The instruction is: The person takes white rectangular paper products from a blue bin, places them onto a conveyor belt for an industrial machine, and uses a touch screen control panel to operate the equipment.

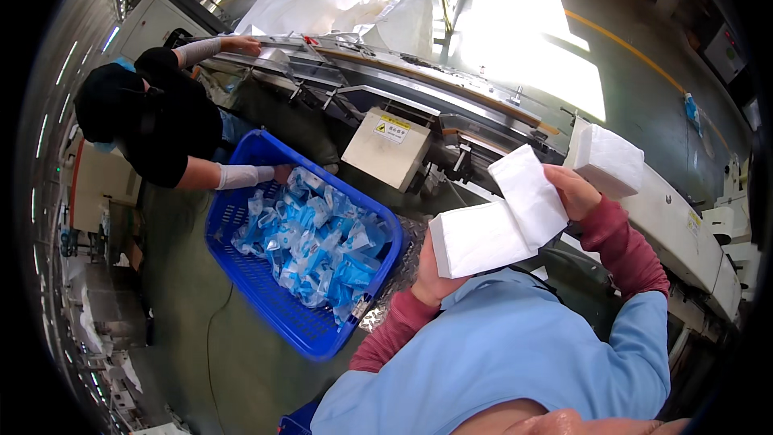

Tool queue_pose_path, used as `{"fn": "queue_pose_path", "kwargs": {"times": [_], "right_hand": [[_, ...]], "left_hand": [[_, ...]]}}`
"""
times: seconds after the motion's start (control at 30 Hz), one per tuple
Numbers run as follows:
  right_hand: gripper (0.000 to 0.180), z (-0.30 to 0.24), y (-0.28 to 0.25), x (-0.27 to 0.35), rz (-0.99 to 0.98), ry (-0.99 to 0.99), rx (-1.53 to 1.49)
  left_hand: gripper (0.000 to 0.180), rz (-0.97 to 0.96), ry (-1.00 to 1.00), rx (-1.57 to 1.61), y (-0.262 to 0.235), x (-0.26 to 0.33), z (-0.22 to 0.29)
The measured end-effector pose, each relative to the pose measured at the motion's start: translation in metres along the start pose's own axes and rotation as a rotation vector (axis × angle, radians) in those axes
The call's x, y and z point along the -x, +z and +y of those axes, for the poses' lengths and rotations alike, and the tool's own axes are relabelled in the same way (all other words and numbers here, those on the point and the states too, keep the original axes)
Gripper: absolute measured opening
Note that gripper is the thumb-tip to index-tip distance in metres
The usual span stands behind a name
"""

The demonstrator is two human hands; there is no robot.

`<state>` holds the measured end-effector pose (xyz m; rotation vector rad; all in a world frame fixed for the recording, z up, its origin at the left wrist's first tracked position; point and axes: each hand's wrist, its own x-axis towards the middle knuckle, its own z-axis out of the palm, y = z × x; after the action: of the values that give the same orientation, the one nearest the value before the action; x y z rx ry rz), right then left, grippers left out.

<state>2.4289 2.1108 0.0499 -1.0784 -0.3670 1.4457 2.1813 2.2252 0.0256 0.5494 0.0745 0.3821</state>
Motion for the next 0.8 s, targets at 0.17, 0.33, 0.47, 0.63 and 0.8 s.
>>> {"fn": "queue_pose_path", "kwargs": {"times": [0.17, 0.33, 0.47, 0.63, 0.8], "right_hand": [[0.027, -0.024, 0.044, 0.026, 0.236, -0.552, 0.587], [0.038, 0.002, 0.097, 0.027, 0.134, -1.162, 1.735], [0.036, 0.026, 0.096, 0.016, 0.171, -1.141, 1.799], [0.037, 0.033, 0.091, 0.017, 0.102, -1.079, 1.795], [0.061, 0.021, 0.101, 0.021, -0.017, -0.927, 1.700]], "left_hand": [[0.041, 0.062, 0.007, 0.064, 0.000, -0.001, 0.002], [0.053, 0.120, -0.077, 0.199, 0.007, -0.010, 0.004], [0.063, 0.235, -0.223, 0.417, 0.005, -0.018, 0.002], [0.064, 0.211, -0.217, 0.403, -0.001, -0.021, -0.002], [0.064, 0.216, -0.220, 0.406, -0.001, -0.022, 0.003]]}}
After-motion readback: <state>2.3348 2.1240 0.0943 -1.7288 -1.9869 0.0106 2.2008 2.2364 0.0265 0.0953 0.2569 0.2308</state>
